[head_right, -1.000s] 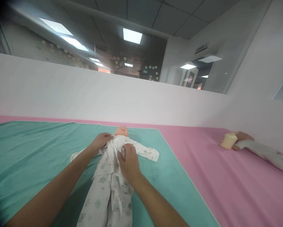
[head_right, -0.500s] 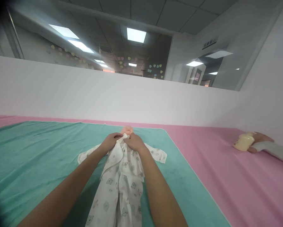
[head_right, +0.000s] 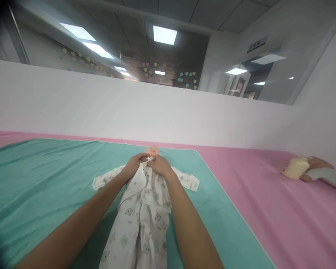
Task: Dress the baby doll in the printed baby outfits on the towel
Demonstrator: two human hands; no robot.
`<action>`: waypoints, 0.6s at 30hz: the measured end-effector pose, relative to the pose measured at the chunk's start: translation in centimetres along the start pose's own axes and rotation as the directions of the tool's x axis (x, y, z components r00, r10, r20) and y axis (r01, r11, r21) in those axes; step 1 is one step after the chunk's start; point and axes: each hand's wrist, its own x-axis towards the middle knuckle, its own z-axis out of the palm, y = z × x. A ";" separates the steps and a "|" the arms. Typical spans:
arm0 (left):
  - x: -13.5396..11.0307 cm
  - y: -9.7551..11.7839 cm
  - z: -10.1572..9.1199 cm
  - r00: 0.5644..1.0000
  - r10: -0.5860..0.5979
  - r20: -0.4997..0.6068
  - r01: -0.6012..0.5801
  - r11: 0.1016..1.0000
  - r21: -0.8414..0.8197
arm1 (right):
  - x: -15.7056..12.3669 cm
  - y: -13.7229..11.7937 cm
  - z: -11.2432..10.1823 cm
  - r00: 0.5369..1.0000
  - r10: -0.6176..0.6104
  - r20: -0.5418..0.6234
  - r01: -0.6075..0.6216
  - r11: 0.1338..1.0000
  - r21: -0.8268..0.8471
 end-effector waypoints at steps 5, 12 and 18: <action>0.0 0.4 0.2 0.995 -0.051 -0.085 0.052 0.999 0.008 | 0.6 1.1 0.1 0.996 0.010 -0.086 -0.001 0.995 0.105; 0.3 0.5 0.0 0.992 -0.075 -0.104 0.078 0.997 0.025 | 0.7 1.1 1.2 0.981 0.054 -0.184 0.023 0.917 0.398; 0.7 0.5 -0.1 0.995 -0.074 -0.065 0.079 0.994 0.075 | 0.3 0.6 1.6 0.994 0.066 -0.085 -0.001 0.795 0.606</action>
